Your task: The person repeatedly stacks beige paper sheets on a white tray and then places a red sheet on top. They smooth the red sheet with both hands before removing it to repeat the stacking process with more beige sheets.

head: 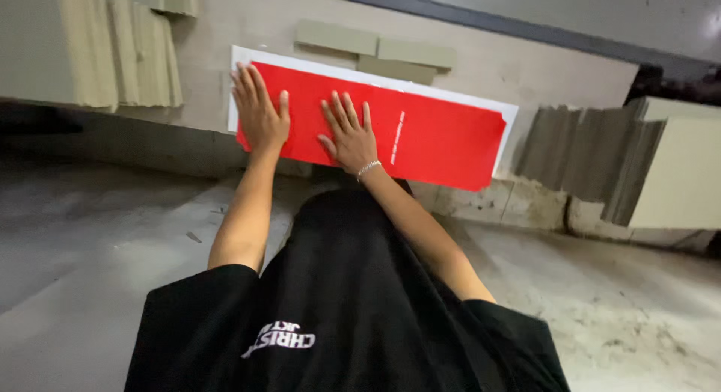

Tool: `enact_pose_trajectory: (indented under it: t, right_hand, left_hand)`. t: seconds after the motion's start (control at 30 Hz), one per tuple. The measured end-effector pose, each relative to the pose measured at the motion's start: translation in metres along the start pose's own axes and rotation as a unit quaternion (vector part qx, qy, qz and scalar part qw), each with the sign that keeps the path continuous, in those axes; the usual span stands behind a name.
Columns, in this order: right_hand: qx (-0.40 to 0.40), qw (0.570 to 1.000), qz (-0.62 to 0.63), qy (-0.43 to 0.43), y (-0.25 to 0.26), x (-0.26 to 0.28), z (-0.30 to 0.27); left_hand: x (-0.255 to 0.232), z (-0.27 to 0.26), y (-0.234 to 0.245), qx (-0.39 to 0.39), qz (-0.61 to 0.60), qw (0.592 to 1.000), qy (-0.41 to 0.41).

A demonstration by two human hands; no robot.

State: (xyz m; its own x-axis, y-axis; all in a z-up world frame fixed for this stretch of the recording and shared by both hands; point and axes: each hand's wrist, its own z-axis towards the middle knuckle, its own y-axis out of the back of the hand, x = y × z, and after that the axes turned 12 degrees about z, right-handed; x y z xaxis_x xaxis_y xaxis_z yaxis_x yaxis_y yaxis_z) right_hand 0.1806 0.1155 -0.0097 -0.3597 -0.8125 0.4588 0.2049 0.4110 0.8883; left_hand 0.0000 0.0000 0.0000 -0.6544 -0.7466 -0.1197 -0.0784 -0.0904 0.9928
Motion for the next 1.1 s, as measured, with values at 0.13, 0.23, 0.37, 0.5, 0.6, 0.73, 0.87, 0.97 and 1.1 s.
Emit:
enact_pose_trajectory:
  t: [0.13, 0.23, 0.37, 0.5, 0.6, 0.73, 0.87, 0.97, 1.1]
  right_hand:
    - [-0.065, 0.997, 0.003, -0.046, 0.054, -0.091, -0.043]
    - [-0.131, 0.984, -0.003, -0.122, 0.092, -0.162, -0.087]
    - [-0.06, 0.959, -0.058, -0.272, 0.109, -0.171, -0.099]
    - [-0.061, 0.943, -0.076, -0.317, 0.114, -0.163, -0.093]
    - [-0.069, 0.944, -0.087, -0.312, 0.115, -0.158, -0.093]
    - [-0.057, 0.943, -0.071, -0.321, 0.11, -0.156, -0.102]
    - [-0.043, 0.934, -0.084, -0.344, 0.104, -0.147, -0.09]
    - [-0.134, 0.953, -0.026, -0.269, 0.116, -0.058, -0.035]
    - [-0.033, 0.998, 0.015, -0.057, -0.012, 0.005, 0.018]
  left_hand:
    - [-0.002, 0.0, -0.003, 0.015, 0.015, 1.0, 0.01]
    - [-0.005, -0.001, -0.006, 0.001, 0.023, 1.0, 0.007]
    - [-0.086, -0.012, 0.036, -0.004, -0.003, 0.998, 0.055]
    - [-0.221, -0.066, -0.032, -0.005, -0.085, 0.968, -0.238]
    - [-0.184, -0.055, -0.035, -0.015, -0.085, 0.965, -0.247]
    - [-0.052, -0.02, 0.003, -0.074, 0.033, 0.992, -0.1]
    - [-0.006, 0.001, 0.02, 0.047, 0.072, 0.996, -0.028]
    - [-0.005, 0.004, 0.016, 0.026, 0.069, 0.997, -0.028]
    - [-0.004, 0.005, 0.015, 0.04, 0.066, 0.997, -0.031]
